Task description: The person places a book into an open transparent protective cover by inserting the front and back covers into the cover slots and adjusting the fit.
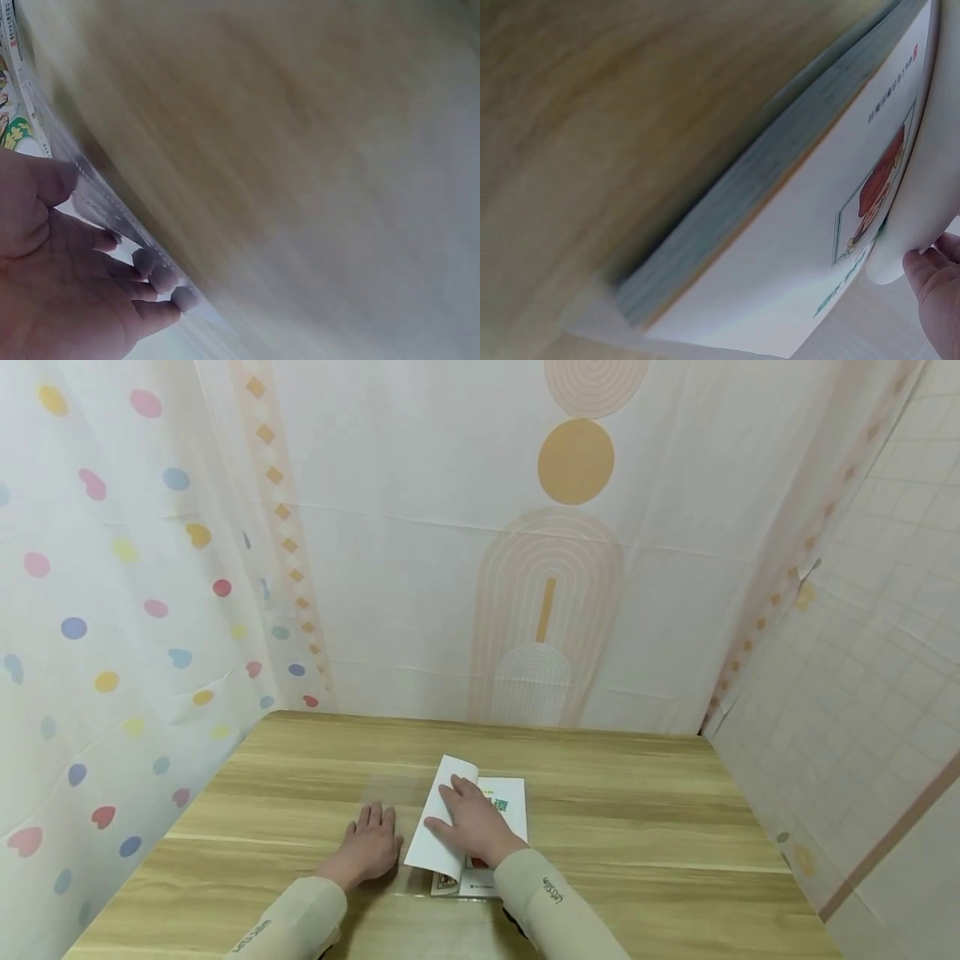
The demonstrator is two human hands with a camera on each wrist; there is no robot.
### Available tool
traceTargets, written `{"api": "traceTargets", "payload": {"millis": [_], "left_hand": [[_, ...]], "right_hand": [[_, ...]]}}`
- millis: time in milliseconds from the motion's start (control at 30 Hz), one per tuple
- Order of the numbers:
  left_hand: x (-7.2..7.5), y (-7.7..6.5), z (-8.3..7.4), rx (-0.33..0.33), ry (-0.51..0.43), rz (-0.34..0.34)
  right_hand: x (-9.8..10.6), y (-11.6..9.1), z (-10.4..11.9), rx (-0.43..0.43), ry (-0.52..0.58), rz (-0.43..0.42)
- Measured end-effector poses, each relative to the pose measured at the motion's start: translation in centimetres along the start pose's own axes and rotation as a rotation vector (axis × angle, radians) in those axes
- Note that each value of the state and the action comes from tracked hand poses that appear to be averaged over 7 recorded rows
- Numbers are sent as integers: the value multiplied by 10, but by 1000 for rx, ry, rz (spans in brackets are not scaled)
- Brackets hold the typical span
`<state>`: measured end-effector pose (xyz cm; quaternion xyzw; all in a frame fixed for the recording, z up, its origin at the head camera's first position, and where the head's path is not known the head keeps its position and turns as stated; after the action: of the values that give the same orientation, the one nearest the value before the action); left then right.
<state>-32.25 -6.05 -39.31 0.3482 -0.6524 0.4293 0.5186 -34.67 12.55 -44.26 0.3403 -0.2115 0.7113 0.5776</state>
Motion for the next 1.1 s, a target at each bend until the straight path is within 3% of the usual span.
{"api": "traceTargets", "payload": {"millis": [367, 600, 1100], "left_hand": [[6, 5, -1, -54, 54, -112], [7, 6, -2, -53, 111, -79], [2, 0, -1, -51, 63, 12]], "right_hand": [[-1, 2, -3, 7, -15, -7], [-2, 1, -2, 1, -15, 0], [-1, 0, -1, -22, -4, 17]]}}
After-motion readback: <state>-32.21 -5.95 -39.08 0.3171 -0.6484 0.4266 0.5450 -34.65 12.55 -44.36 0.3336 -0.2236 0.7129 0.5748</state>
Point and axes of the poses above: each hand's wrist, its own y-axis towards the middle knuckle, its own x-axis out of the back of the hand, z = x × y, the point moved 2 cm from there along y, towards the middle knuckle, and after that the axes turned 14 degrees about -x, right-handed, at the moved point
